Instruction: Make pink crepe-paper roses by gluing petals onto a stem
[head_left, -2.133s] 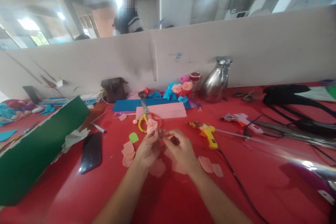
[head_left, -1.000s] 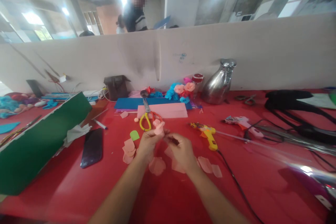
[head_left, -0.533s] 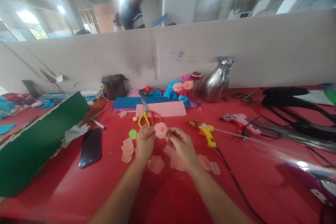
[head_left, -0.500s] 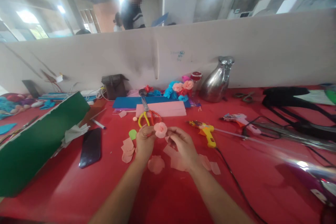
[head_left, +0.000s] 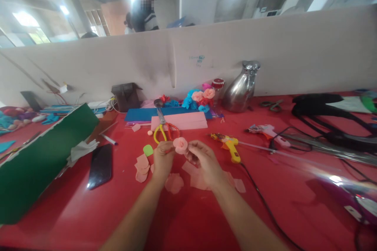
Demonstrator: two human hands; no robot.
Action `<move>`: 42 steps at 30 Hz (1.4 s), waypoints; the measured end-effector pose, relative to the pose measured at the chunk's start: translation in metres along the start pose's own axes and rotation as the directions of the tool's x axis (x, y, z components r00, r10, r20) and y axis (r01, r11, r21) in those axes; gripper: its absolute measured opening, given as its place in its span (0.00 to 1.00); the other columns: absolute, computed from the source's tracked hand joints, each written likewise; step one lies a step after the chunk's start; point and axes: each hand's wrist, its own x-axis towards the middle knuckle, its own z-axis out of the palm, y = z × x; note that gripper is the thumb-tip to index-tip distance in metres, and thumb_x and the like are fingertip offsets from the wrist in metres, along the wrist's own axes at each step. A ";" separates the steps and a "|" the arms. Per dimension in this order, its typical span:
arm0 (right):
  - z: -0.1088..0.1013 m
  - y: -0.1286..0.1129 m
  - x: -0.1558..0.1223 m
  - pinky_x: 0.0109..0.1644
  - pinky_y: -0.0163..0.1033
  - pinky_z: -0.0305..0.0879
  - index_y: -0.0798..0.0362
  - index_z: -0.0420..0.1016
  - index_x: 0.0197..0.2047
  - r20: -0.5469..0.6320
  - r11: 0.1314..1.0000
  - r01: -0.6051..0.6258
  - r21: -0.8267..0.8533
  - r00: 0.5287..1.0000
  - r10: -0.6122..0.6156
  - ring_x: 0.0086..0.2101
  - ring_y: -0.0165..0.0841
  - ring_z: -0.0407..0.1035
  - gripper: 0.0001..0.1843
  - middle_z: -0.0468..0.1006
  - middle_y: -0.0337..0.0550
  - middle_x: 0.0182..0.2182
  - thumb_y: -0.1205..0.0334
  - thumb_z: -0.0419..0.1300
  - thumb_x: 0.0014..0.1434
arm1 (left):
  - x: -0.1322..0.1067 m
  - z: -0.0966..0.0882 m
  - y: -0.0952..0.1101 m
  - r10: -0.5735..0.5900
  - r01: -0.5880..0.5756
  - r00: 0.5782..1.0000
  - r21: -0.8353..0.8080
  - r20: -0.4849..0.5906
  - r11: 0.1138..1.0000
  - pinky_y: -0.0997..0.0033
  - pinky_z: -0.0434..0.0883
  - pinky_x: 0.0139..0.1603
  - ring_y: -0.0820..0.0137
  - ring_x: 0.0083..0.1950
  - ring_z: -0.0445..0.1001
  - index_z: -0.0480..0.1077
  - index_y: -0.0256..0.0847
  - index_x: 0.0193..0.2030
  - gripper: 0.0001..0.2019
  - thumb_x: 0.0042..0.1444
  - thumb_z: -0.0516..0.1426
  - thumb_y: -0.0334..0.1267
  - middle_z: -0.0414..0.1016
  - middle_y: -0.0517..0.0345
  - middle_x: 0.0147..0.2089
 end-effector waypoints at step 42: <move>0.002 0.002 0.000 0.23 0.35 0.36 0.55 0.71 0.26 0.017 0.999 -0.049 0.005 0.999 0.049 0.18 0.23 0.46 0.08 0.58 0.31 0.16 0.58 0.61 0.47 | -0.002 0.002 -0.001 0.318 -0.275 0.948 0.420 -0.035 0.865 0.69 0.67 0.36 0.68 0.33 0.72 0.74 0.41 0.25 0.11 0.44 0.53 0.24 0.77 0.58 0.29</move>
